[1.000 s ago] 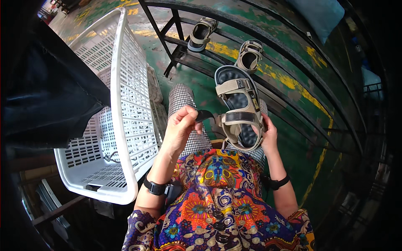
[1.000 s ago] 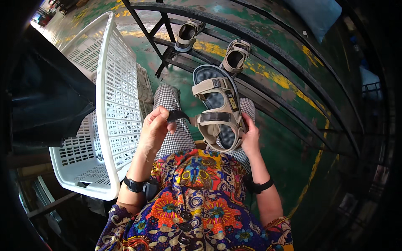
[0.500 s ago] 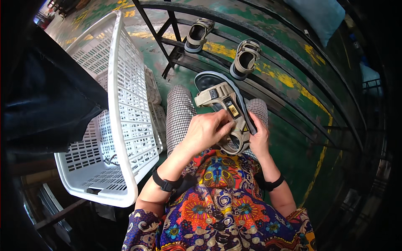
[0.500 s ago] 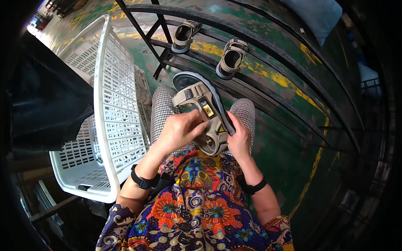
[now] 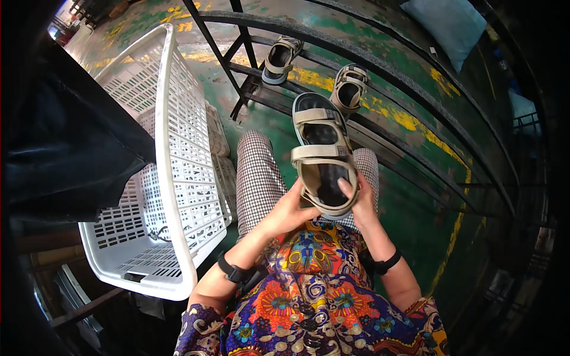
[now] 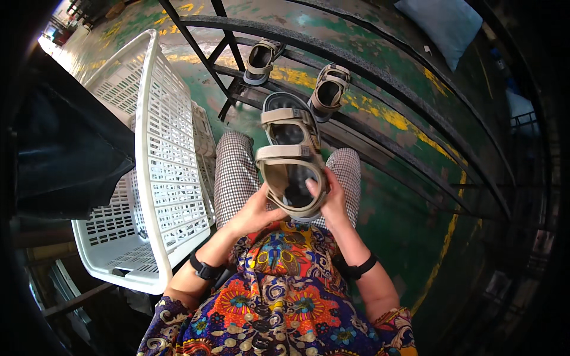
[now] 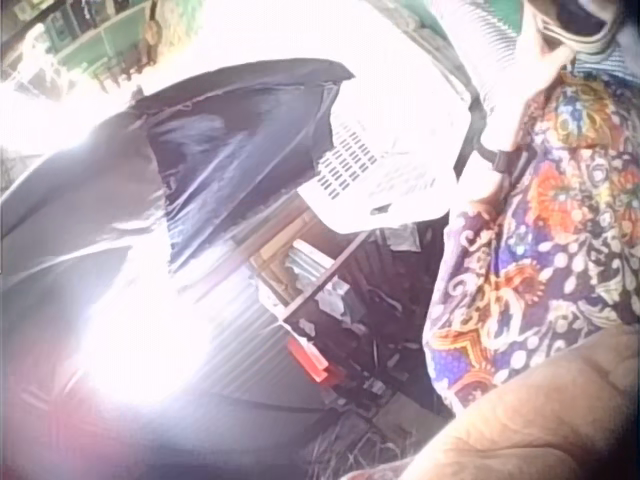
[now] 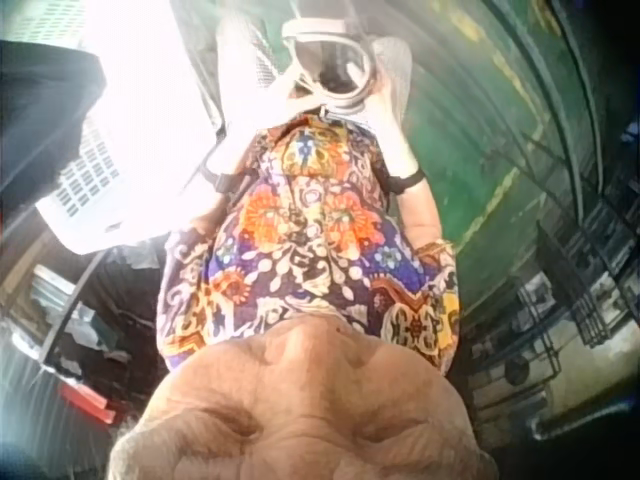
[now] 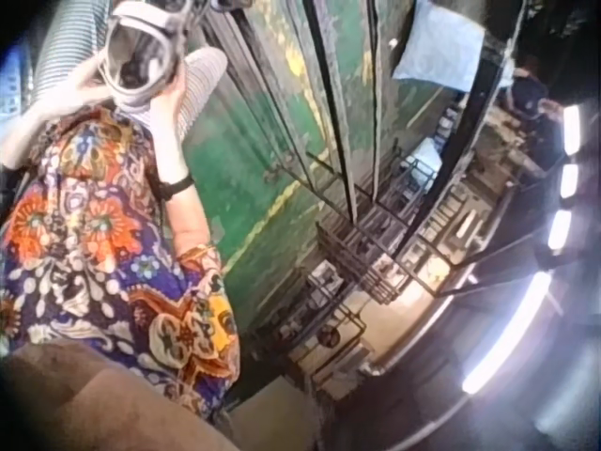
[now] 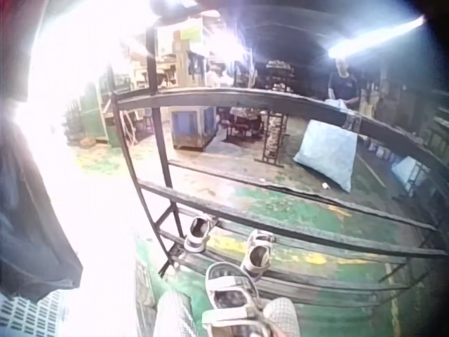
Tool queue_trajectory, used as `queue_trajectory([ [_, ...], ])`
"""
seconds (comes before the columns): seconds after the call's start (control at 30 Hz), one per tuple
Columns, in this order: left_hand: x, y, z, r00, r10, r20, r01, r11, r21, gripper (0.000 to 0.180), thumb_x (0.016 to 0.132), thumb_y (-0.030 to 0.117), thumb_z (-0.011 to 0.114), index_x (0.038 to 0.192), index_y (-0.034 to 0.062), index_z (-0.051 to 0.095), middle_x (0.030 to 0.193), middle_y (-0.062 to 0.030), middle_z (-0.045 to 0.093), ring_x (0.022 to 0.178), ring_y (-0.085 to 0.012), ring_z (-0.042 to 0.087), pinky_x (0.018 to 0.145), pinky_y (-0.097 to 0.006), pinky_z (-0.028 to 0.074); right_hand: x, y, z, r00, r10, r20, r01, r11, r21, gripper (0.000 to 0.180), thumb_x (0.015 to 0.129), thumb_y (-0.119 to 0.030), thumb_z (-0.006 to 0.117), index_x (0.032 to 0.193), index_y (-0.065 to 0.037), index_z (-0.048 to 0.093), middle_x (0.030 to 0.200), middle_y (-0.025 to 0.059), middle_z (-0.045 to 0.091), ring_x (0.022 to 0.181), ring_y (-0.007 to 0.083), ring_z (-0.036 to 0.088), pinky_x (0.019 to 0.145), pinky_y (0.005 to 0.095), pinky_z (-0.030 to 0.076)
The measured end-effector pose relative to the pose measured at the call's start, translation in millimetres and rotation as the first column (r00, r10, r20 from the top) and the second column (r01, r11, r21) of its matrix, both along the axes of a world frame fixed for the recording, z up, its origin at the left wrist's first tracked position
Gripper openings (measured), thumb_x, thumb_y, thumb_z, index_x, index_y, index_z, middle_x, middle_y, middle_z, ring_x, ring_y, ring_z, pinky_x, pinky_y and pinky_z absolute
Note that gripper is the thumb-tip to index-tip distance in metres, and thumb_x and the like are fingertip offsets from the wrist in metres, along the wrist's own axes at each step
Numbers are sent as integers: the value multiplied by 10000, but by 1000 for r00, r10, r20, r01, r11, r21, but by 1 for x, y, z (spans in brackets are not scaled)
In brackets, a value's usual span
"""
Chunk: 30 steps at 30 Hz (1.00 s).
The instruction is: Inspecting sandals, checking the soles, and placing them on a drying or storage rack.
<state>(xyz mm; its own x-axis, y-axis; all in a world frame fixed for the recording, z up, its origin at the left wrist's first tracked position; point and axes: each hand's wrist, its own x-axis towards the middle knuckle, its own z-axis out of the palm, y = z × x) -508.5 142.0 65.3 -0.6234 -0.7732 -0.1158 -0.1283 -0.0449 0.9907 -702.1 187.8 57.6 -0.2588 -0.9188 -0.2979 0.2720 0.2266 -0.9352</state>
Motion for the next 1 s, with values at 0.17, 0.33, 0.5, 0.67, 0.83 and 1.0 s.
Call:
queue_trajectory([
  [0.17, -12, -9, 2, 832, 494, -250, -326, 802, 500, 416, 942, 299, 566, 1232, 7, 500, 1166, -91, 591, 953, -161, 609, 826, -299, 506, 27, -3, 33, 899, 107, -424, -219, 949, -226, 903, 752, -265, 769, 1426, 32, 246, 1280, 163, 465, 1133, 243, 522, 944, 335, 437],
  [0.33, 9, -12, -31, 708, 443, -551, 142, 674, 725, 338, 951, 156, 498, 1255, 9, 482, 1154, -135, 587, 1050, -228, 592, 898, -353, 533, 51, -11, 90, 499, 128, -857, -656, 703, -277, 522, 684, -183, 740, 1167, -60, 590, 1207, 69, 548, 1131, 281, 495, 935, 399, 429],
  [0.5, -6, 8, 7, 344, 608, -716, 376, 609, 698, 331, 971, 250, 444, 1235, 53, 479, 1030, -81, 585, 1018, -251, 515, 961, -385, 417, 81, -8, 92, 373, 45, -927, -754, 596, -274, 274, 737, -187, 664, 1005, -133, 677, 1184, 9, 579, 1200, 247, 456, 931, 444, 379],
  [0.67, 2, 4, -16, 175, 536, -826, 510, 668, 542, 381, 969, 386, 413, 1248, 137, 486, 993, -51, 583, 1168, -307, 429, 1050, -496, 329, 91, -10, 94, 375, 65, -925, -787, 549, -281, 252, 725, -153, 681, 976, -135, 677, 1168, -1, 590, 1185, 244, 474, 920, 432, 380],
  [0.83, -1, 1, -12, 134, 533, -835, 438, 724, 532, 393, 953, 362, 442, 1234, 90, 477, 963, -60, 562, 1040, -296, 450, 937, -422, 381, 93, -13, 96, 380, 67, -923, -793, 537, -287, 261, 718, -131, 706, 977, -140, 673, 1145, -15, 608, 1167, 241, 490, 919, 414, 374],
  [1.0, 1, -3, -4, 175, 586, -791, 437, 674, 596, 374, 962, 347, 426, 1212, 78, 492, 948, -84, 589, 1023, -286, 478, 928, -430, 402, 93, -17, 95, 356, 95, -930, -805, 536, -253, 271, 719, -127, 704, 988, -149, 677, 1148, -24, 611, 1176, 243, 490, 931, 409, 367],
])
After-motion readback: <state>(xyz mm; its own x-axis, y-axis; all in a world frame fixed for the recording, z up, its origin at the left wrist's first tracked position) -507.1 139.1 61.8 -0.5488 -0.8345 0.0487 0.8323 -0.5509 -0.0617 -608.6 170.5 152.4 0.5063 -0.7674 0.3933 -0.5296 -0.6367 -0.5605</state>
